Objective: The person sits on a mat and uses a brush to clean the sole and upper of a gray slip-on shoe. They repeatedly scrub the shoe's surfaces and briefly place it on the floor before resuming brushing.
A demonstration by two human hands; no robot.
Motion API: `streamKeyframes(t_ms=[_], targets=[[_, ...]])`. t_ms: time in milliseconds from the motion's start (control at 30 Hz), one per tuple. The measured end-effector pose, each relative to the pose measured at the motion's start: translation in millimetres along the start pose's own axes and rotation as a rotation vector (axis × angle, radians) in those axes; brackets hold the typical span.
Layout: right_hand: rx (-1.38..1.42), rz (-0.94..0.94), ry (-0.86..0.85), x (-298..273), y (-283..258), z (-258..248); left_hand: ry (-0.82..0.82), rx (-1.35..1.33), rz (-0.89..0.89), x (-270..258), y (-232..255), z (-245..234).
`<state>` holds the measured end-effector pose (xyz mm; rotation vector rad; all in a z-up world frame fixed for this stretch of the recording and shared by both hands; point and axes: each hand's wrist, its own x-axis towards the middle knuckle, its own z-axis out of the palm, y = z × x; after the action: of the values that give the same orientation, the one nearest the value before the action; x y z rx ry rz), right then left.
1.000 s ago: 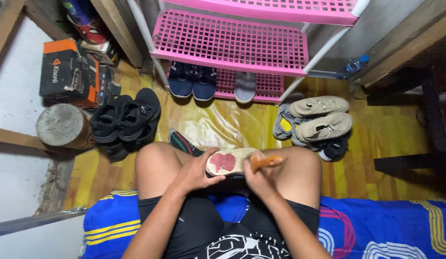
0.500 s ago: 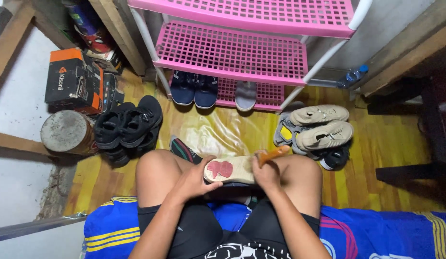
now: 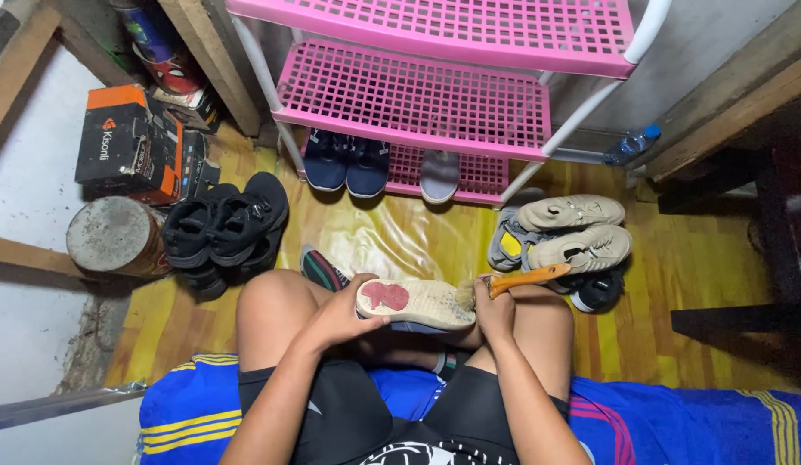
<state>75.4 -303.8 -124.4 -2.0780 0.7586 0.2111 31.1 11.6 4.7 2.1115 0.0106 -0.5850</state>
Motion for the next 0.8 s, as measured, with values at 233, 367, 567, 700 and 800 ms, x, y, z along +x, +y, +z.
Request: streamKeyframes(t_ms=[233, 367, 567, 700, 800], targets=[[0.043, 0.018, -0.028, -22, -23, -12, -0.012, 0.011, -0.028, 3, -1, 0], [0.269, -0.138, -0.103, -36, -21, -6, -0.01, 0.007, -0.004, 1, 4, -3], [0.031, -0.234, -0.082, -34, -45, -21, -0.014, -0.004, 0.043, -1, 5, -3], [0.006, -0.251, 0.045, -10, -21, -17, -0.009, -0.011, 0.068, -1, 3, -3], [0.158, -0.306, -0.017, -7, -9, -7, -0.003, -0.019, 0.081, 2, 1, -2]])
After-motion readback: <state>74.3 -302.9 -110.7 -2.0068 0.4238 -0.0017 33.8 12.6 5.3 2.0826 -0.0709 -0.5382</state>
